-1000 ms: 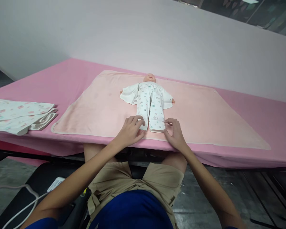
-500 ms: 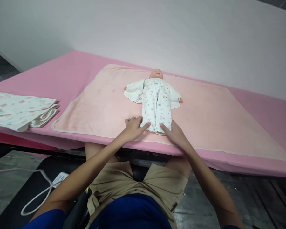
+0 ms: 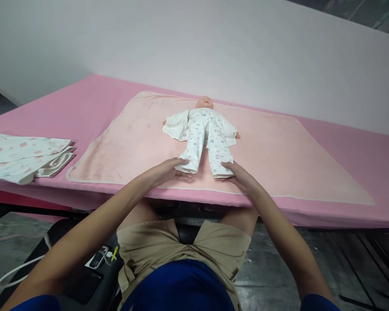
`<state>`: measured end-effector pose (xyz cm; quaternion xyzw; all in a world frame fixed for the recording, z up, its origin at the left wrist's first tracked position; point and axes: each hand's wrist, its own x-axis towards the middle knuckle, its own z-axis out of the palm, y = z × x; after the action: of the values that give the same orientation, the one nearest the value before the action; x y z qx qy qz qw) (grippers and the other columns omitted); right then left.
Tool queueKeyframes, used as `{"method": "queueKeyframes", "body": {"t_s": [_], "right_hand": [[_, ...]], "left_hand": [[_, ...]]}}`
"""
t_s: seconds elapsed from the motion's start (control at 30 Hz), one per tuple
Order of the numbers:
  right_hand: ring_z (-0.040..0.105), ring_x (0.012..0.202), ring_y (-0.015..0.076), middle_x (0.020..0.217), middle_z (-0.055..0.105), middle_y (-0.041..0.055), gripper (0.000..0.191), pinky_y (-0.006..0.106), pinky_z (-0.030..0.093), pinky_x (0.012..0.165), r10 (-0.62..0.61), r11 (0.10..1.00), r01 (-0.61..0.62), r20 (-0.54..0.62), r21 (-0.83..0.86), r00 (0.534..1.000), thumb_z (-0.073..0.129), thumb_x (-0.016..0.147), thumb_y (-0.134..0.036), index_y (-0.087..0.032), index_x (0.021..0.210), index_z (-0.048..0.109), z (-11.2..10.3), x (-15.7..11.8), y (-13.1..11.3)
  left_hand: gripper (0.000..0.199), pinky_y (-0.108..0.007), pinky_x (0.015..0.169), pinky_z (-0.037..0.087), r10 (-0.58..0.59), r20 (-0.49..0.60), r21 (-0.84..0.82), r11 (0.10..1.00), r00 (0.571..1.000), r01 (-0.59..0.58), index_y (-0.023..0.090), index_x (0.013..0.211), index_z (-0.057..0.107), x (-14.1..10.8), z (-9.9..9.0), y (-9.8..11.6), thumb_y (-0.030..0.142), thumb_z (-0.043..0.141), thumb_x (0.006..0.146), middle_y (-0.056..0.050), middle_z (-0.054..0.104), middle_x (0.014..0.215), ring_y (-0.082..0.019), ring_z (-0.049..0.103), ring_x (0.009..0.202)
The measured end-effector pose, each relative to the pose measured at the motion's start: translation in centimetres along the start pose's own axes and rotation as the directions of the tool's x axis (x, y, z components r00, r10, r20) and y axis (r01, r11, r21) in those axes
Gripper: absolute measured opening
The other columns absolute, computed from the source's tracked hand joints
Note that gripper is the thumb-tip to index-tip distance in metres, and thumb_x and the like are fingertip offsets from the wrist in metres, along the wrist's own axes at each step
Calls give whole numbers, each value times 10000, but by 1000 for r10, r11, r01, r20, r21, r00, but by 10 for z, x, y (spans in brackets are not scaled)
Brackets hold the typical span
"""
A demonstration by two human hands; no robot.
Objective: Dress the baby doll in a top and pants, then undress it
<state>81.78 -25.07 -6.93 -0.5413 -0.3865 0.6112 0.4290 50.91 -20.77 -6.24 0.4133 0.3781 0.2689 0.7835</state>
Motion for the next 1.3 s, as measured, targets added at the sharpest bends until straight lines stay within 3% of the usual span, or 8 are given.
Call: {"method": "queueKeyframes", "body": {"t_s": [0.17,0.37,0.53,0.7,0.83,0.93,1.0,1.3], "right_hand": [[792,1268,330,1383,820,113,441,536,739,1041,21,998,-22,36,52,999,838,947,-371,-216,1347,733,0,6,3],[774,1309,339,1414,808,112,402,543,742,1033,23,997,-27,44,73,999,799,945,-324,-207,1323,733,4,4,0],[757,1342,339,1413,804,118,388,524,727,1053,-5,997,-1,82,75,997,779,942,-358,-215,1298,718,3,6,4],[750,1316,344,1516,728,157,593,551,693,1081,-50,978,45,-18,-205,999,813,940,-497,-238,1418,575,-5,9,8],[643,1426,402,1557,645,226,743,656,555,1226,-402,736,251,-107,-628,910,816,918,-519,-216,1504,476,1,-4,10],[499,1538,448,1615,578,207,641,700,427,1305,-689,378,423,54,-824,722,788,953,-478,-247,1498,543,22,-24,12],[504,1518,442,1573,610,177,497,674,423,1292,-730,244,483,168,-841,662,771,983,-461,-283,1419,611,38,-33,14],[709,1071,334,1060,772,76,242,559,478,1159,-685,269,520,218,-811,695,649,919,-177,-260,1146,639,65,-10,20]], "left_hand": [[432,-524,1217,614,-133,21,19,991,991,133,93,1209,774,8,-6,0,327,910,873,-226,859,1169,-370,847,1142],[450,-490,1234,615,-169,107,-111,977,980,181,104,1322,728,15,-1,-1,219,845,904,-201,849,1263,-324,847,1173],[537,-463,1187,647,-197,60,-248,947,979,206,86,1413,677,16,10,-4,176,767,891,-214,841,1284,-315,857,1139],[527,-454,1126,683,-194,90,-288,934,977,212,80,1411,702,19,16,-4,296,809,942,-221,834,1305,-332,844,1181],[524,-400,1130,677,-150,127,-280,943,981,180,85,1422,714,23,18,-8,344,850,987,-223,819,1356,-309,818,1270],[458,-414,1203,634,-123,175,-267,949,977,167,76,1385,724,25,19,-13,313,828,1006,-228,818,1360,-299,815,1281],[443,-443,1244,603,-86,218,-258,956,972,142,83,1384,727,26,20,-15,330,798,1023,-226,808,1391,-307,803,1309],[445,-546,1291,538,-88,283,-208,967,955,151,111,1400,728,17,14,-14,367,729,1036,-202,821,1376,-341,769,1365]]}}
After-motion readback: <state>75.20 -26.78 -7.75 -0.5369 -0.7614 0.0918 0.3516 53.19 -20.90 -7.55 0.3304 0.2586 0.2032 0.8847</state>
